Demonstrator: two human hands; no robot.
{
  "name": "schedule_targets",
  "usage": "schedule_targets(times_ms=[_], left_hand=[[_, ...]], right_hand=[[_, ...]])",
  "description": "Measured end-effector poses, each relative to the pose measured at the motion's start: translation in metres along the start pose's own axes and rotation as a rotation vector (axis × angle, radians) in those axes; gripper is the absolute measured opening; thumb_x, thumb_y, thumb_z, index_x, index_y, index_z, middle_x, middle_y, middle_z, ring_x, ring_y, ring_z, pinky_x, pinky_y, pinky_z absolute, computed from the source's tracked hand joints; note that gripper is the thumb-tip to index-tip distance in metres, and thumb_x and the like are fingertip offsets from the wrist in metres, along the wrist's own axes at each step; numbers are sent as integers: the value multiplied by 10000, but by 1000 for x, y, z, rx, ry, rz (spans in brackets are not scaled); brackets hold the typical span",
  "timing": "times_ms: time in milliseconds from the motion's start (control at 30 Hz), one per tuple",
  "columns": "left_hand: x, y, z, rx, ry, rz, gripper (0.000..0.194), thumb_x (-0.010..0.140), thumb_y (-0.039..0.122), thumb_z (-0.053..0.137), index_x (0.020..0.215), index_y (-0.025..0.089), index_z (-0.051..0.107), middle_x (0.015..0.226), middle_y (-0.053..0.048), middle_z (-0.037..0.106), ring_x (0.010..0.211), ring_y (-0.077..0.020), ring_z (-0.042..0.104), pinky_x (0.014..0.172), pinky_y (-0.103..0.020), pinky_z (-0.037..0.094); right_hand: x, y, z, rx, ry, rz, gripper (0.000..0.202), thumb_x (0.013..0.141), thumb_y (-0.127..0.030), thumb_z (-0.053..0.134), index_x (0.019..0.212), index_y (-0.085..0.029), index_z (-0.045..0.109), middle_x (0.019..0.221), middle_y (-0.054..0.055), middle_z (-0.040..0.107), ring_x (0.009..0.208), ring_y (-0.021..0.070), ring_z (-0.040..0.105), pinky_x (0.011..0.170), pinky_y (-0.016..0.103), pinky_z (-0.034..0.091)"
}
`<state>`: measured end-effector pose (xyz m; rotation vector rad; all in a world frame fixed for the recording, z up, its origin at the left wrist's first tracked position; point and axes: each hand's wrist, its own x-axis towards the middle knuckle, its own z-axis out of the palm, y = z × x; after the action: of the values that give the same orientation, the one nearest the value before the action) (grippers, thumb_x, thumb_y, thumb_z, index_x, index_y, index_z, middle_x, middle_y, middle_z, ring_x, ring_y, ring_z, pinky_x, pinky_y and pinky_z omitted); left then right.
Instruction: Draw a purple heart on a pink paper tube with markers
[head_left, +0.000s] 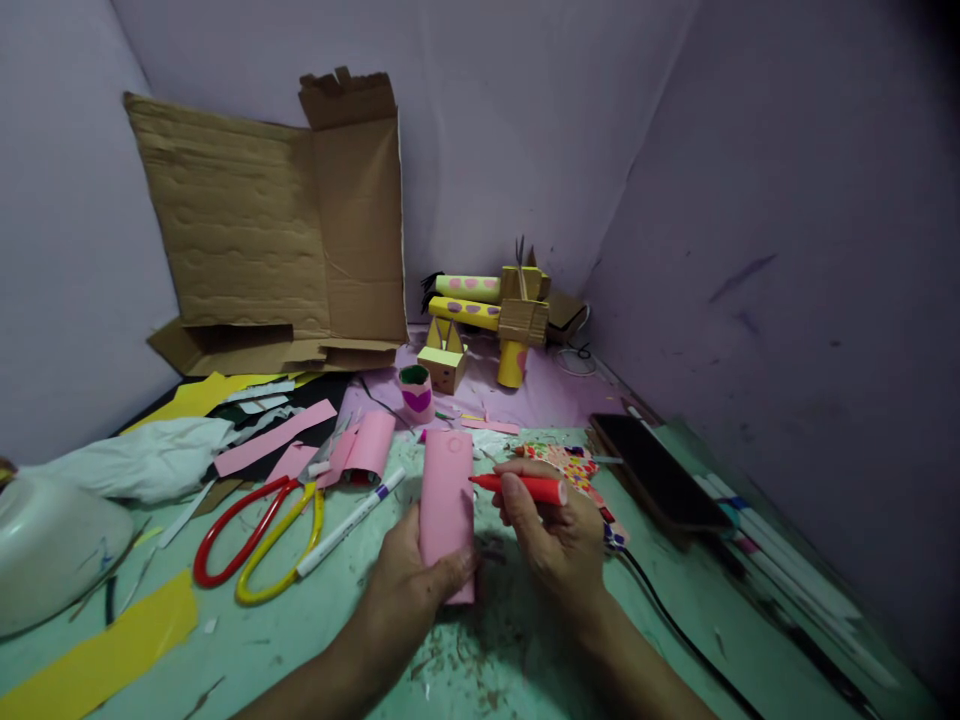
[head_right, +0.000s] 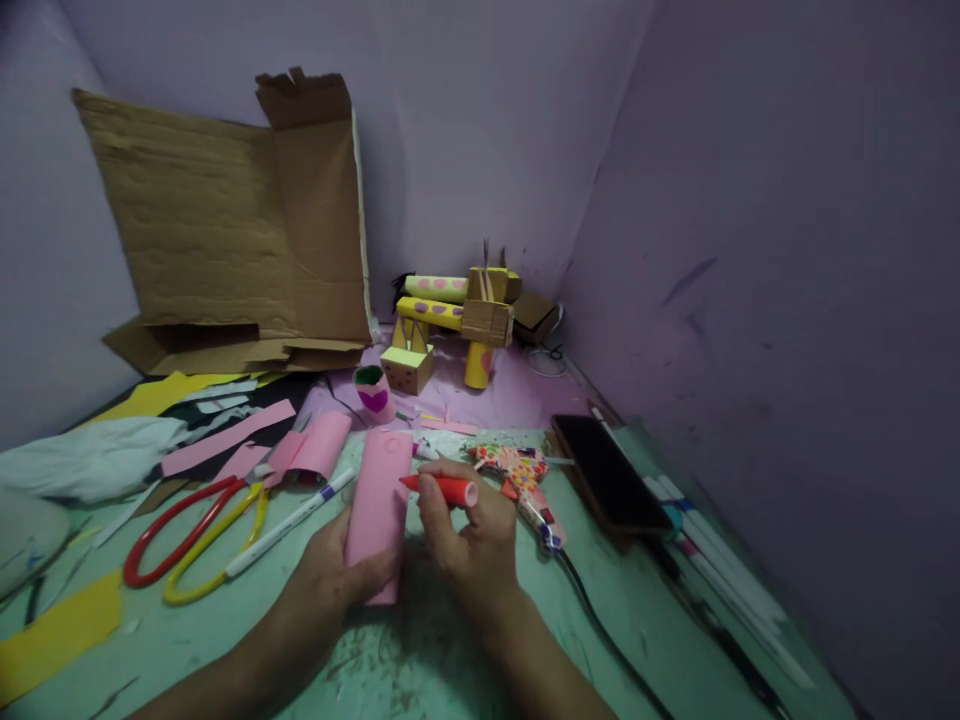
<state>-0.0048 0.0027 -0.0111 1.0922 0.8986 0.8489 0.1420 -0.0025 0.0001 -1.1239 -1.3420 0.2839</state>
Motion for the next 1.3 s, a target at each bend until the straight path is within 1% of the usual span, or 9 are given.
schedule_targets(times_ms=[133,333,533,633,767,900,1033,1167,1300], left_hand=[[2,-2,-1,14,4,-6,552,694,408,727,1140,130,558,967,-99,666,857,-242,606,706,-315,492],[2,-2,-1,55,3,10,518,705,410,717,1119,139,565,910,-70,658,803,-219,593,692,-304,482],[2,1,1,120,17,26,528,696,428,708,1113,135,570,924,-76,663,835,-243,602,717,-317,485],[1,2,0,143,11,34,525,717,421,696,1141,142,561,975,-86,666,894,-260,603,757,-328,489],[1,1,-1,141,2,41,499,734,397,683,1147,147,555,992,-95,657,897,-264,604,766,-341,496],[0,0,-1,132,-4,35,452,746,370,675,1120,149,554,984,-93,647,927,-277,606,784,-355,501],[0,1,-1,126,15,43,449,739,352,678,1116,146,546,970,-87,646,916,-273,607,772,-353,503],[-1,2,0,102,14,21,431,751,316,666,1128,145,545,1001,-94,654,884,-247,604,734,-325,502],[-1,1,1,87,26,22,428,745,321,670,1122,152,558,1009,-92,656,887,-248,603,726,-318,504]], right_hand=[[3,-4,0,-51,-17,-75,120,847,-176,552,808,-195,663,666,13,696,497,138,618,500,267,504],[4,-5,2,-81,-21,-96,132,848,-180,552,797,-198,672,678,24,705,571,157,652,565,286,534],[3,-2,3,-128,-23,-112,118,862,-190,553,840,-199,668,711,25,716,548,154,655,558,286,546],[3,-1,3,-144,-17,-140,120,859,-186,554,839,-204,671,729,29,722,597,170,678,579,292,556],[4,-2,4,-117,-30,-156,111,848,-165,565,845,-195,672,751,37,731,646,174,691,604,287,564],[3,-2,4,-57,-61,-134,117,842,-165,576,864,-190,688,751,38,729,649,169,686,616,285,566],[1,-2,4,-18,-83,-71,125,836,-183,583,857,-192,705,768,44,739,646,172,688,612,287,567],[0,-4,3,-4,-129,-69,118,824,-183,585,813,-178,703,723,40,736,601,166,681,577,270,557],[1,-5,1,-67,-154,-67,139,837,-183,559,752,-170,669,625,12,698,507,137,635,515,242,521]])
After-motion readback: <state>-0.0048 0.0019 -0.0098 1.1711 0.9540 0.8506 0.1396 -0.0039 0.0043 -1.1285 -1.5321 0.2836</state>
